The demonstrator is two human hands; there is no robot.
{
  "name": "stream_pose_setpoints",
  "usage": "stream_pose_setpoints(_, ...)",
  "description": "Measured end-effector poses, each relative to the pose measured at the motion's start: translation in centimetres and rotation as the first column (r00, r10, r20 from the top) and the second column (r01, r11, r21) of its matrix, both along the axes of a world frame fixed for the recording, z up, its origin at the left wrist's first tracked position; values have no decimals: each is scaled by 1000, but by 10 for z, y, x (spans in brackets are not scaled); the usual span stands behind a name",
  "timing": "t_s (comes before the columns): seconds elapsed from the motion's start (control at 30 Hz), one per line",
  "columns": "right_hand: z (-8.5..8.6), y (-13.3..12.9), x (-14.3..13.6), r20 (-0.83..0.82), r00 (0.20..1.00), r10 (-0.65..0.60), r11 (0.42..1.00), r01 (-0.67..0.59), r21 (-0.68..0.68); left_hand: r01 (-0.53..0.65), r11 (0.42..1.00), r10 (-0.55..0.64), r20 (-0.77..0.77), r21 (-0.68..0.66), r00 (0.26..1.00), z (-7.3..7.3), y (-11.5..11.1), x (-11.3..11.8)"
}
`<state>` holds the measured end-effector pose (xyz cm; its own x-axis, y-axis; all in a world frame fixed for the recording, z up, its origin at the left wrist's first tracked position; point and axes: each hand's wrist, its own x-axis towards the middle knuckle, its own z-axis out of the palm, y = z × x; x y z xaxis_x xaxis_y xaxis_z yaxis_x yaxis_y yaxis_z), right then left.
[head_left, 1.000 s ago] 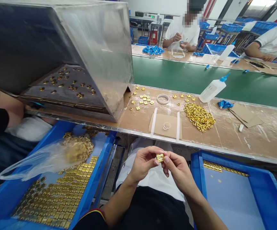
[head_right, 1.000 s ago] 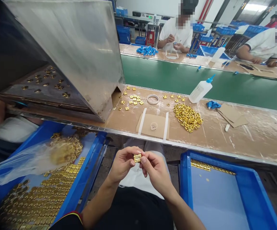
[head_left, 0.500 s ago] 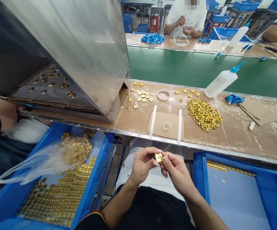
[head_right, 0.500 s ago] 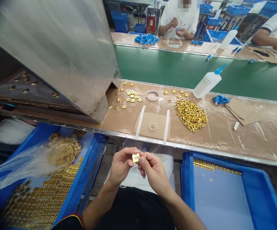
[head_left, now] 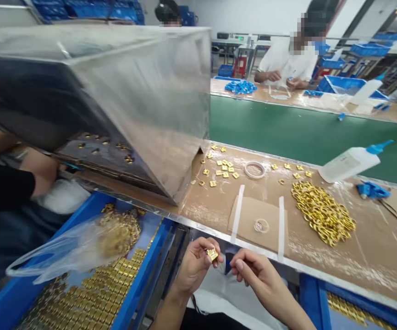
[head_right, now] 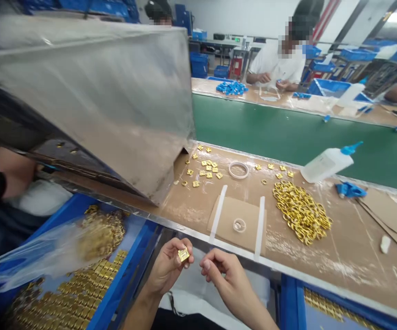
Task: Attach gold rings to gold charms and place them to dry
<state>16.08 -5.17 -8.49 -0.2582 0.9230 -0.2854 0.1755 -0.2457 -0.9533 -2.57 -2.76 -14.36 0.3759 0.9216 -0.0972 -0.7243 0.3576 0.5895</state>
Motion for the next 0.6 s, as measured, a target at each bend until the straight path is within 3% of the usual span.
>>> stream_pose_setpoints(0.1, 2, 20, -22, 129, 985, 118, 986, -132, 105, -107, 991, 105, -23, -77, 994, -7, -5, -29)
stream_pose_setpoints(0.2, 8, 40, -58, 245, 945, 215, 930, -275, 243, -255, 955, 248, -63, -151, 967, -17, -18, -58)
stream_pose_setpoints(0.27, 16, 55, -92, 312, 909, 278, 852, -383, 357, -347, 917, 334, -100, -195, 937, -24, -28, -76)
stream_pose_setpoints(0.33, 27, 72, -138, 412, 858, 307, 738, -488, 466, -418, 879, 397, -132, -230, 908, -29, -36, -90)
stream_pose_setpoints(0.4, 38, 95, -192, 583, 774, 245, 635, -583, 507, -467, 850, 440, -157, -244, 884, -32, -43, -100)
stream_pose_setpoints(0.43, 43, 109, -220, 671, 719, 181, 621, -613, 489, -482, 842, 453, -169, -241, 875, -32, -45, -104)
stream_pose_setpoints(0.53, 52, 154, -286, 836, 543, -83, 701, -564, 436, -507, 838, 477, -180, -200, 860, -32, -52, -112)
stream_pose_setpoints(0.6, 52, 180, -306, 881, 435, -186, 787, -470, 398, -510, 845, 489, -156, -161, 858, -32, -55, -117)
